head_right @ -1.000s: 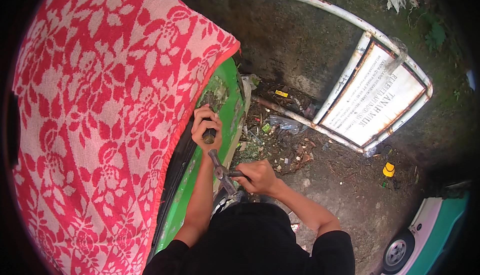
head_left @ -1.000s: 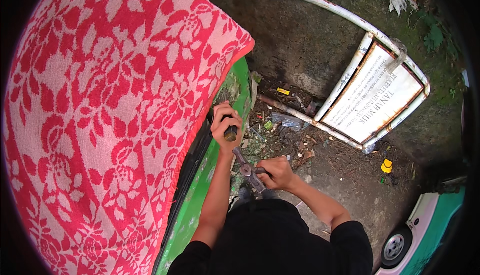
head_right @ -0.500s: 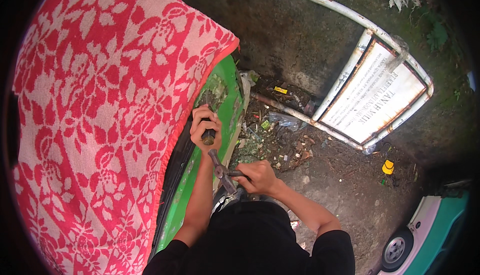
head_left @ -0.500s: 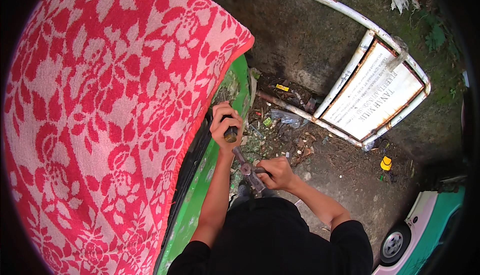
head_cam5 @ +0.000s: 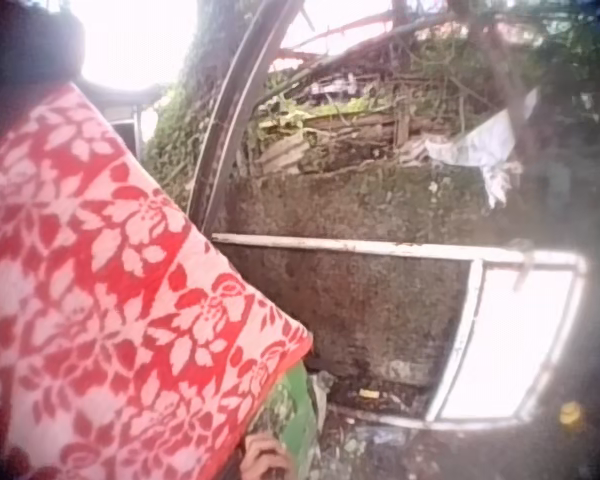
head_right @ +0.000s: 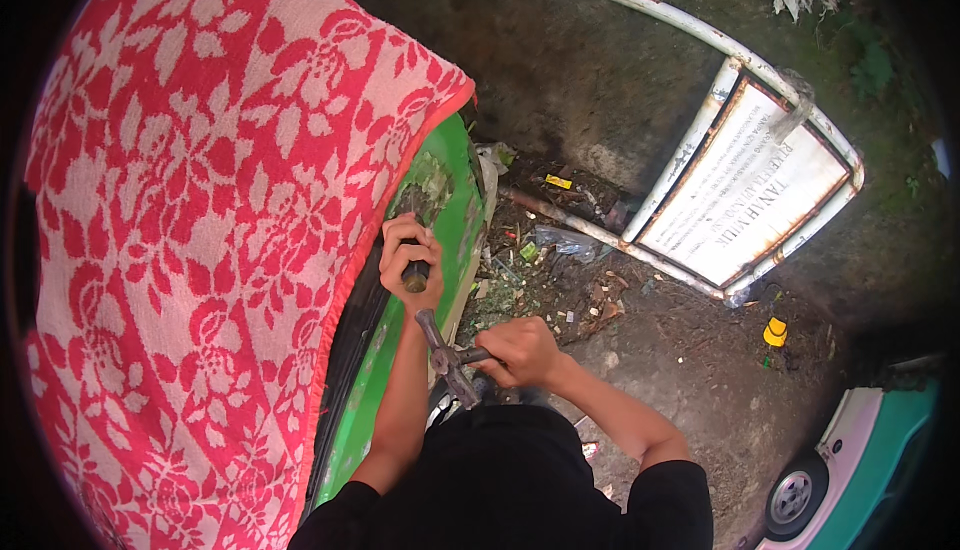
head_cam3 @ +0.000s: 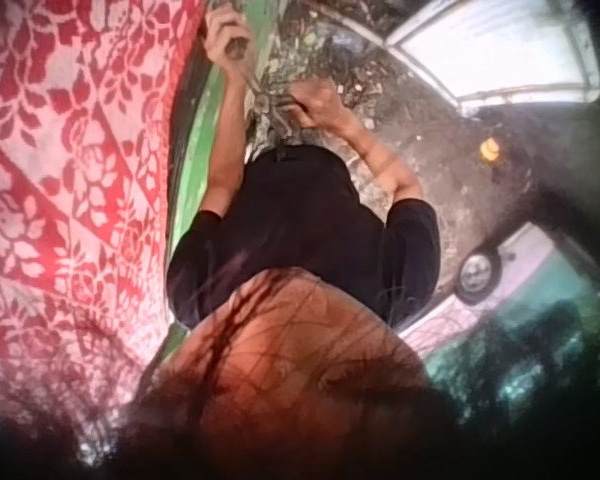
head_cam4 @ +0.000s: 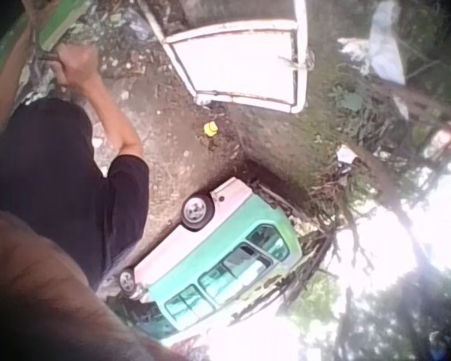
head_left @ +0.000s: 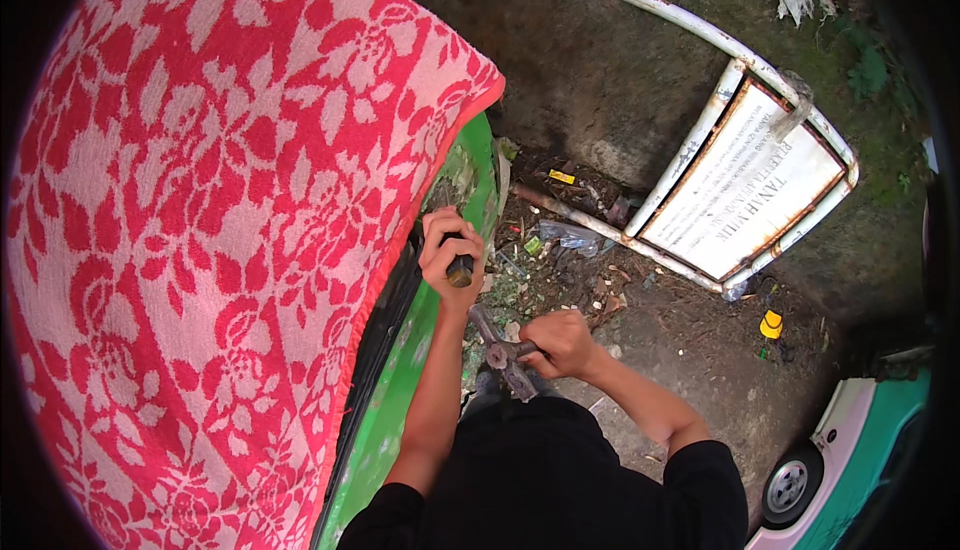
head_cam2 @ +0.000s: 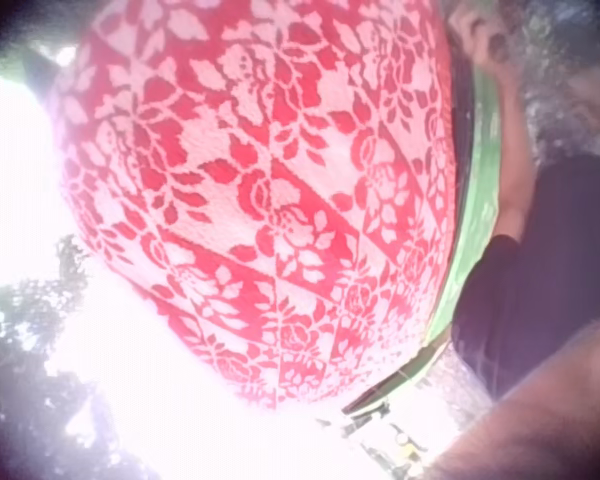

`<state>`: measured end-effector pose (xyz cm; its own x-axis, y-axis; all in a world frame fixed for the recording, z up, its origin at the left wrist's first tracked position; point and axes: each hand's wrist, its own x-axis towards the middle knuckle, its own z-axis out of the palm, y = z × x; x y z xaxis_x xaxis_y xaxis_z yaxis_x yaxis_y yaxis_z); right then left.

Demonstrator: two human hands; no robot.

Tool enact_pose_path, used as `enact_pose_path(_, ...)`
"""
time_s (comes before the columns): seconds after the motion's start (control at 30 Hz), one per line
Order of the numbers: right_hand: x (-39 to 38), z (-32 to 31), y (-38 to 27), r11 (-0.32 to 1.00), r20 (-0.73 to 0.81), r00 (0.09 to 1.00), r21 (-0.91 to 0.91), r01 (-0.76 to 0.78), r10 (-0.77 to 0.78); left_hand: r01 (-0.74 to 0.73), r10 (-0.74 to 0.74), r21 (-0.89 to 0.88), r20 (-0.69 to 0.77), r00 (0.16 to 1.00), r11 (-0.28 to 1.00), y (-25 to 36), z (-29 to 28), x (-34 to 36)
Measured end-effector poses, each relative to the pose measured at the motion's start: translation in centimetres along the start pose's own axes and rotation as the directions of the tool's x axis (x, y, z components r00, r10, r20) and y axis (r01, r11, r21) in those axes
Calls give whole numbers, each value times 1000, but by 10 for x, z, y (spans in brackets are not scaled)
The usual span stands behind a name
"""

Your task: The person uses a blowtorch to heat a small area on the green vehicle's body panel, then uses a chisel and hammer to chip away material. The person repeats heating and chiseling on the same spot.

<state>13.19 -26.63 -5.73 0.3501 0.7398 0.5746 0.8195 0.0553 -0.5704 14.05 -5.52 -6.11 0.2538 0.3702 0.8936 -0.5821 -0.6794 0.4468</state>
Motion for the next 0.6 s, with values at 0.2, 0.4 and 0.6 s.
enact_pose_path(0.2,-1,0,-5,998,-1,999,19,-53,53,4,-4,4,-2,1000,1000,-1,1,0)
enact_pose_path(0.4,-8,8,-2,996,1,997,56,-76,76,-25,25,33,1,1000,999,3,1,-2)
enact_pose_path(0.6,-7,9,-5,994,14,997,82,-78,77,-15,15,24,-18,1000,1000,2,0,-2)
